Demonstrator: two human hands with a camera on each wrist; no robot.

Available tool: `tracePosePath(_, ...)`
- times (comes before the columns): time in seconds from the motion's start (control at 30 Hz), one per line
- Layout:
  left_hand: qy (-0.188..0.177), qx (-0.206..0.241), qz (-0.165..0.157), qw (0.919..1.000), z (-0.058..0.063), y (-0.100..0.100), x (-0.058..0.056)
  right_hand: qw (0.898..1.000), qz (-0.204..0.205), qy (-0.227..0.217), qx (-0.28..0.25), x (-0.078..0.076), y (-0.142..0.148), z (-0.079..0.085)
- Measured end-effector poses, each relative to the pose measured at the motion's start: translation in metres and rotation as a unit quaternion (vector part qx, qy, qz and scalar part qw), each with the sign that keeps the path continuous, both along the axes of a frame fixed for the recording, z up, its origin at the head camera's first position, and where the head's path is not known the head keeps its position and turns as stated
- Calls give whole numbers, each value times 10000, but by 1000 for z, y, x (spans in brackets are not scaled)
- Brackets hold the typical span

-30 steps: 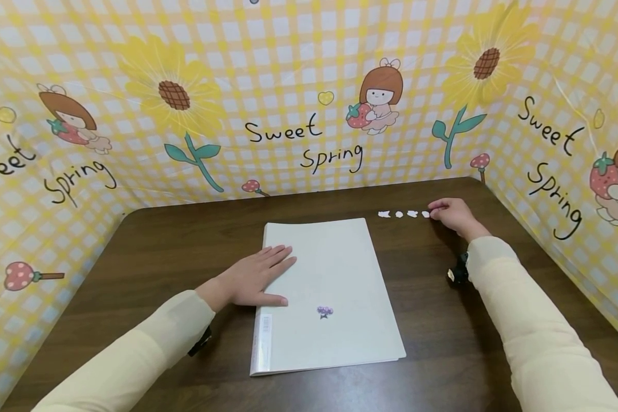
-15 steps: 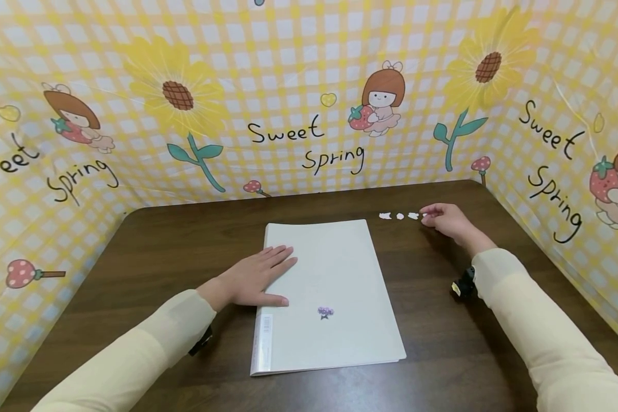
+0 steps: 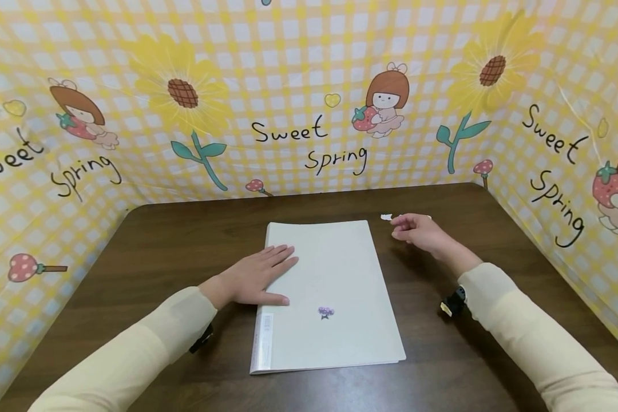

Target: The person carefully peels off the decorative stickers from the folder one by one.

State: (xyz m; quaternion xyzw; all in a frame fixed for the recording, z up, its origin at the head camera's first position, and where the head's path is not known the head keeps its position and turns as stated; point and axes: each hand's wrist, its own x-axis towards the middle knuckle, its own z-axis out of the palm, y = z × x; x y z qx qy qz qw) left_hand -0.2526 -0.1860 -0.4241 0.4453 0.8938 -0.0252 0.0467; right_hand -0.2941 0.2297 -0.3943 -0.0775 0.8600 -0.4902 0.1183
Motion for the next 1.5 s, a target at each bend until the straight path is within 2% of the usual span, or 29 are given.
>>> tracePosePath(0.47,-53,-21,18,10000,3,0,1,9942,1004,3,-399,34,-56,-1)
tracePosePath(0.87,-26,-69,69,9999,0,0,1,9798,1884,-239,-621,57,-94,-5)
tracePosePath(1.13,-33,-67,101,9999,1,0,1,9693,2418,-285,-349,71,-113,-4)
tracePosePath(1.33,-8,-48,109,9999,0,-1,1,9632,2679,-204,58,77,-125,-8)
tracePosePath(1.5,31,-45,89,9999,-1,-1,0,9558,2934,-62,165,80,-129,-13)
